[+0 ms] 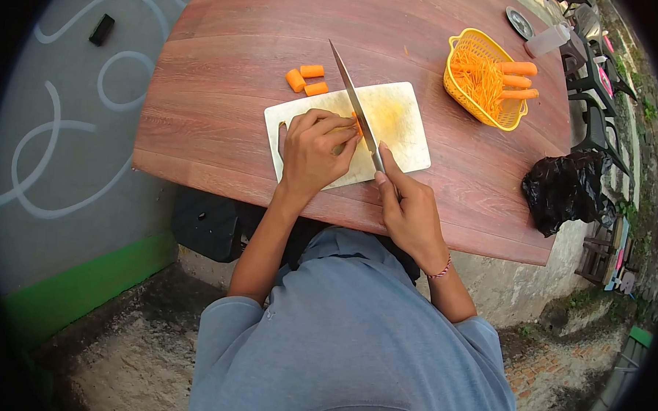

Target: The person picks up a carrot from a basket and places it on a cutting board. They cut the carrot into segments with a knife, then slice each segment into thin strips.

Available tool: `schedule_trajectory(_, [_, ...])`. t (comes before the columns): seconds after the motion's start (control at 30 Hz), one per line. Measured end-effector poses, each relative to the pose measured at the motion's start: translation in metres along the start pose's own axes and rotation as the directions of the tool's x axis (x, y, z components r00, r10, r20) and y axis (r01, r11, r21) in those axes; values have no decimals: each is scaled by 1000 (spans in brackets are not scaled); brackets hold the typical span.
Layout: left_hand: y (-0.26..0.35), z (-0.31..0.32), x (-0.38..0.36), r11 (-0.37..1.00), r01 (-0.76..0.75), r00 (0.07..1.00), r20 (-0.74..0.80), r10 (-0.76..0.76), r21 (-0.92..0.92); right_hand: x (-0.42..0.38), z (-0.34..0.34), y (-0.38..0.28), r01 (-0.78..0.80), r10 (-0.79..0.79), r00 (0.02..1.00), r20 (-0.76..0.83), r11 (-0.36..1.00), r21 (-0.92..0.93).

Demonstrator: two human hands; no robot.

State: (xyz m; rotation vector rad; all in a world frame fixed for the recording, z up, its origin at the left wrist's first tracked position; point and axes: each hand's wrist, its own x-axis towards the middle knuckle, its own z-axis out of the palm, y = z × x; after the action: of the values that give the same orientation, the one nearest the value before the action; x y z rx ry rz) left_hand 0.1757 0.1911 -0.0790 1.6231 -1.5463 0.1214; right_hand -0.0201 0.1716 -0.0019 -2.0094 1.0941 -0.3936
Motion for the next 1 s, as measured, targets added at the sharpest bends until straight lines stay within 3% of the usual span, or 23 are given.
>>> schedule_trajectory(0.7, [2,-2,2,1000,22,1000,9,-22,-7,-12,22,12,176,-192,980,-59,963,-204])
schedule_trajectory(0.93, [0,-1,1,1000,19,1000,23,-19,-6,52,24,8,210,-227,967,-116,967,-144])
schedule_trajectory(1.0, [0,1,0,999,25,1000,15,-25,-20,58,11,4,96,-98,995,-26,991,-95])
